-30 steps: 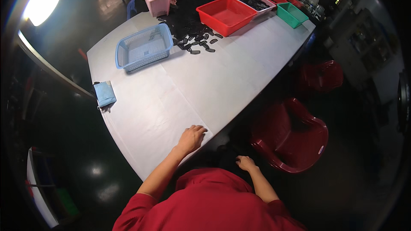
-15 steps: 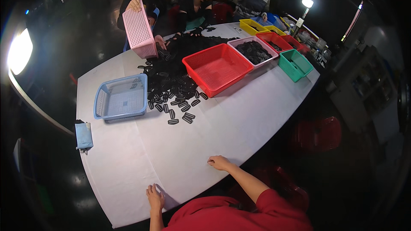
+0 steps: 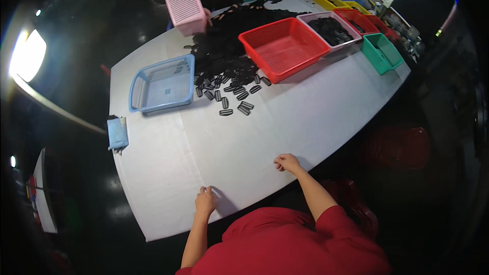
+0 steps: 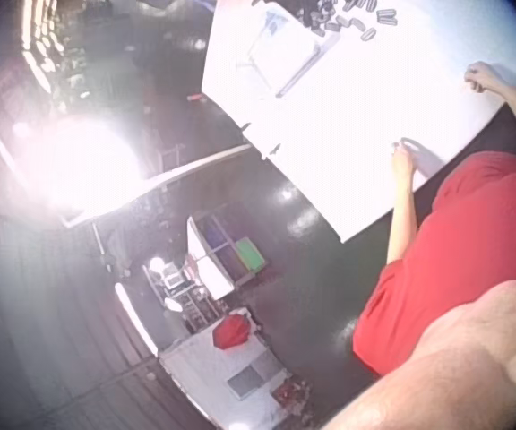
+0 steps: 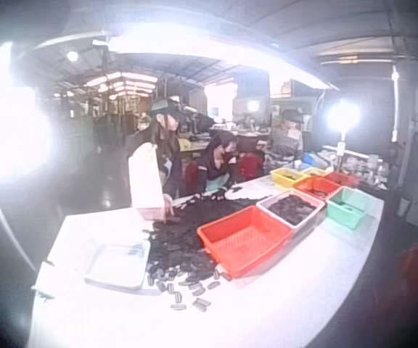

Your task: The person walks across an assembly floor to a work table and sorts black plastic buckles from a large pile into a blue plastic basket and several colored bins.

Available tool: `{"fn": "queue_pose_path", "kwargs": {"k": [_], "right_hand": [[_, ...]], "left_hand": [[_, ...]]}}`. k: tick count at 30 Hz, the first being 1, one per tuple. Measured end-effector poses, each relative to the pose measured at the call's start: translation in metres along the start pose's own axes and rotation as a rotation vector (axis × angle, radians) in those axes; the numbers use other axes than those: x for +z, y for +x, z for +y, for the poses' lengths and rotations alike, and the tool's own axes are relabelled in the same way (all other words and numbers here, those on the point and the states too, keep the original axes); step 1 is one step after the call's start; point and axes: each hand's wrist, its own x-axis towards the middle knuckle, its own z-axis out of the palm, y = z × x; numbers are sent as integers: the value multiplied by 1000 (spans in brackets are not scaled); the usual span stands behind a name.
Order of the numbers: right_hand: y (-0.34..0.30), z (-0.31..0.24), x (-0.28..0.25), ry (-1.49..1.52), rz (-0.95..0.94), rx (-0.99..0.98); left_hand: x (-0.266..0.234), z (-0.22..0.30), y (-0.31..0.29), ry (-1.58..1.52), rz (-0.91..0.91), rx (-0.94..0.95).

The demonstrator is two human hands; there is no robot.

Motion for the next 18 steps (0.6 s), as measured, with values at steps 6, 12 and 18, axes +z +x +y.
{"fn": "queue_pose_path", "kwargs": {"k": [6,12,18], "right_hand": [[18,-21,-41,-119,-388,209],[70,-83,-56,-422,-479,-54],[134,-157,-90,-509,-282,-376]], "left_hand": [[-30,40,57,-83,-41,65],[-22,129,109,-269,156,77],[-40,191,190,-230,571,69]]}}
